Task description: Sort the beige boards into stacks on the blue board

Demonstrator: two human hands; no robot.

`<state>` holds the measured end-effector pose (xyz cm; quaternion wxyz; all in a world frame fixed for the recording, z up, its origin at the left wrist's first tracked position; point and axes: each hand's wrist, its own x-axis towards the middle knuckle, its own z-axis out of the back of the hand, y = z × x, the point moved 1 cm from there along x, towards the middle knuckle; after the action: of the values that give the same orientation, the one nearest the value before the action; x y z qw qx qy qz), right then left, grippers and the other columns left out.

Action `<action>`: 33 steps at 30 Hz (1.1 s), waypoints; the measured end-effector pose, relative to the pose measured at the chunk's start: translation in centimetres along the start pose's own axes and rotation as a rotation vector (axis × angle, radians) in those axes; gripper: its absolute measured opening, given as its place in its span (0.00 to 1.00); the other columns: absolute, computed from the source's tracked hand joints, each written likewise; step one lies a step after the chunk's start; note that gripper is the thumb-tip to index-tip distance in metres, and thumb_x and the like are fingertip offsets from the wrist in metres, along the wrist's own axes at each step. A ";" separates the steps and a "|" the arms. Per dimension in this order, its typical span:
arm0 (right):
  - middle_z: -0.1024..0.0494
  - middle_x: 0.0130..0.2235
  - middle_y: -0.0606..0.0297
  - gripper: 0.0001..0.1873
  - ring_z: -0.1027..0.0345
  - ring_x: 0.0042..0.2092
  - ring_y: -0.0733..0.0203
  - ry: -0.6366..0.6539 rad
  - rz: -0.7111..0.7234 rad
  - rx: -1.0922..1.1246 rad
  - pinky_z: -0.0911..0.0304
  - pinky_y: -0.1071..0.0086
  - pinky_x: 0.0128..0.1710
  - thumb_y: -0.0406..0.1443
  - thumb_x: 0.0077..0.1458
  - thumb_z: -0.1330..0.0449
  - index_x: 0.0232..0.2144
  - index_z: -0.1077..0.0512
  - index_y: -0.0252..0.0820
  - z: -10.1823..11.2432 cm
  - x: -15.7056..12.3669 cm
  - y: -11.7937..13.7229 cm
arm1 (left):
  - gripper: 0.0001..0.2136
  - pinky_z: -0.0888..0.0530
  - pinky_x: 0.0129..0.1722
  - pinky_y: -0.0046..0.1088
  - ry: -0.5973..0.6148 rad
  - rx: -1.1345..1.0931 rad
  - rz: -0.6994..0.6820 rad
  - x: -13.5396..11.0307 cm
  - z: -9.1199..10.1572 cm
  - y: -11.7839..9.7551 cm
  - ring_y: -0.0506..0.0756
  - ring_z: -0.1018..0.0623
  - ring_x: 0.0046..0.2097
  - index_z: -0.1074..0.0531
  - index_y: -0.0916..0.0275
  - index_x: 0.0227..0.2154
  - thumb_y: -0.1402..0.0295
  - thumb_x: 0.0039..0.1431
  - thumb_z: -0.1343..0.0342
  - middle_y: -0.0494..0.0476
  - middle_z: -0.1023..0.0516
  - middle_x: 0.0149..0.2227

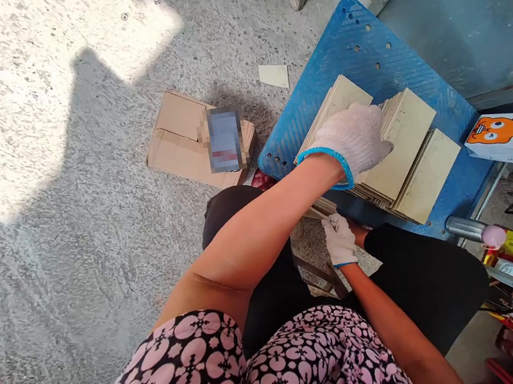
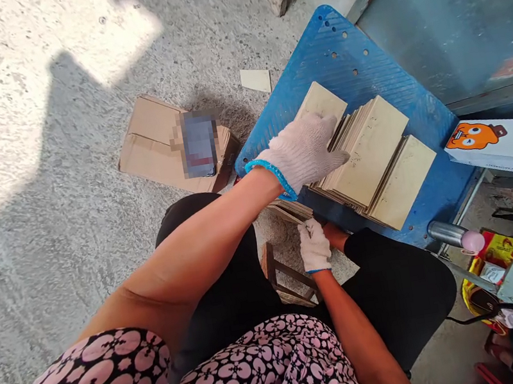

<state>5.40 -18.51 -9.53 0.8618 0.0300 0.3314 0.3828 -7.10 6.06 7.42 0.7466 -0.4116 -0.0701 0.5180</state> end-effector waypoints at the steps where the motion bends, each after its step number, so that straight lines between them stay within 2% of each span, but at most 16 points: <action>1: 0.17 0.46 0.59 0.19 0.24 0.48 0.54 0.035 0.020 -0.034 0.32 0.64 0.50 0.45 0.61 0.45 0.48 0.24 0.43 0.0 0.0 0.2 | 0.22 0.26 0.46 0.38 -0.002 0.005 -0.003 0.0 0.0 0.0 0.65 0.22 0.50 0.25 0.61 0.53 0.54 0.60 0.41 0.64 0.23 0.50; 6: 0.20 0.54 0.60 0.20 0.27 0.57 0.53 0.195 0.136 -0.177 0.35 0.63 0.59 0.43 0.60 0.41 0.52 0.22 0.47 -0.7 0.2 0.4 | 0.22 0.25 0.46 0.37 0.011 0.031 -0.012 0.1 -0.4 0.3 0.64 0.22 0.51 0.26 0.61 0.54 0.55 0.62 0.42 0.64 0.23 0.51; 9: 0.21 0.57 0.60 0.23 0.28 0.59 0.53 0.270 0.162 -0.151 0.36 0.62 0.61 0.42 0.61 0.43 0.56 0.23 0.47 -1.3 0.4 0.5 | 0.22 0.25 0.45 0.37 0.060 0.064 -0.051 0.1 -0.7 0.7 0.64 0.21 0.51 0.27 0.63 0.54 0.55 0.61 0.43 0.65 0.23 0.53; 12: 0.20 0.55 0.63 0.22 0.27 0.58 0.53 0.272 0.115 -0.110 0.34 0.62 0.60 0.43 0.60 0.42 0.54 0.22 0.49 -1.1 0.8 0.8 | 0.22 0.25 0.46 0.35 0.111 0.104 -0.070 0.2 -0.7 1.2 0.64 0.21 0.52 0.27 0.63 0.54 0.55 0.62 0.43 0.66 0.23 0.54; 15: 0.18 0.53 0.64 0.20 0.26 0.56 0.52 0.259 0.095 -0.054 0.33 0.62 0.59 0.44 0.58 0.42 0.50 0.20 0.50 0.5 1.2 1.2 | 0.22 0.25 0.49 0.34 0.172 0.115 -0.077 0.0 -0.2 1.5 0.63 0.22 0.53 0.27 0.63 0.54 0.55 0.63 0.45 0.65 0.22 0.54; 19: 0.16 0.46 0.63 0.20 0.23 0.49 0.53 0.328 0.156 0.163 0.30 0.61 0.53 0.47 0.54 0.39 0.45 0.18 0.48 5.1 1.3 2.7 | 0.23 0.26 0.51 0.34 0.257 0.123 -0.059 -0.3 0.5 1.8 0.63 0.22 0.55 0.26 0.64 0.54 0.54 0.63 0.46 0.65 0.22 0.54; 23: 0.17 0.32 0.62 0.17 0.24 0.37 0.54 0.311 0.098 0.452 0.26 0.63 0.38 0.50 0.46 0.31 0.32 0.18 0.45 11.9 1.8 5.8 | 0.25 0.27 0.50 0.33 0.293 0.072 -0.055 0.1 0.7 2.1 0.63 0.22 0.55 0.25 0.64 0.55 0.51 0.62 0.46 0.65 0.21 0.55; 25: 0.19 0.30 0.63 0.17 0.25 0.34 0.57 0.290 0.128 0.624 0.27 0.66 0.34 0.49 0.40 0.26 0.28 0.20 0.44 15.4 2.5 7.5 | 0.24 0.28 0.46 0.31 0.304 0.013 -0.059 0.4 0.8 2.3 0.62 0.21 0.51 0.23 0.63 0.50 0.50 0.62 0.46 0.63 0.19 0.51; 26: 0.20 0.29 0.64 0.18 0.27 0.31 0.60 0.254 0.128 0.689 0.29 0.69 0.30 0.48 0.38 0.24 0.27 0.21 0.44 17.0 3.0 8.2 | 0.23 0.28 0.44 0.29 0.307 -0.026 -0.058 0.5 0.8 2.3 0.60 0.20 0.48 0.21 0.63 0.47 0.49 0.63 0.47 0.61 0.17 0.47; 28: 0.23 0.26 0.67 0.20 0.34 0.24 0.65 0.174 0.122 0.749 0.39 0.74 0.18 0.47 0.36 0.23 0.28 0.22 0.43 19.7 4.3 9.3 | 0.20 0.29 0.38 0.27 0.316 -0.129 -0.049 0.6 0.8 2.4 0.57 0.20 0.41 0.19 0.62 0.39 0.51 0.65 0.48 0.56 0.16 0.39; 30: 0.26 0.23 0.70 0.18 0.38 0.20 0.68 0.061 0.143 0.796 0.45 0.75 0.14 0.45 0.38 0.23 0.27 0.23 0.43 21.6 5.9 9.9 | 0.17 0.31 0.35 0.25 0.315 -0.252 -0.042 0.7 0.6 2.3 0.55 0.21 0.37 0.19 0.61 0.35 0.55 0.67 0.48 0.53 0.17 0.35; 33: 0.26 0.23 0.72 0.14 0.36 0.21 0.66 -0.065 0.212 0.905 0.40 0.74 0.16 0.41 0.39 0.24 0.24 0.25 0.45 23.1 8.4 10.8 | 0.11 0.30 0.35 0.24 0.205 -0.423 0.044 1.2 0.0 2.2 0.53 0.22 0.35 0.19 0.58 0.33 0.61 0.65 0.44 0.50 0.17 0.32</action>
<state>16.26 -0.55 7.15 0.7283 0.4485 0.4330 0.2845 -8.12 7.37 5.51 0.6353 -0.6108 -0.0921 0.4635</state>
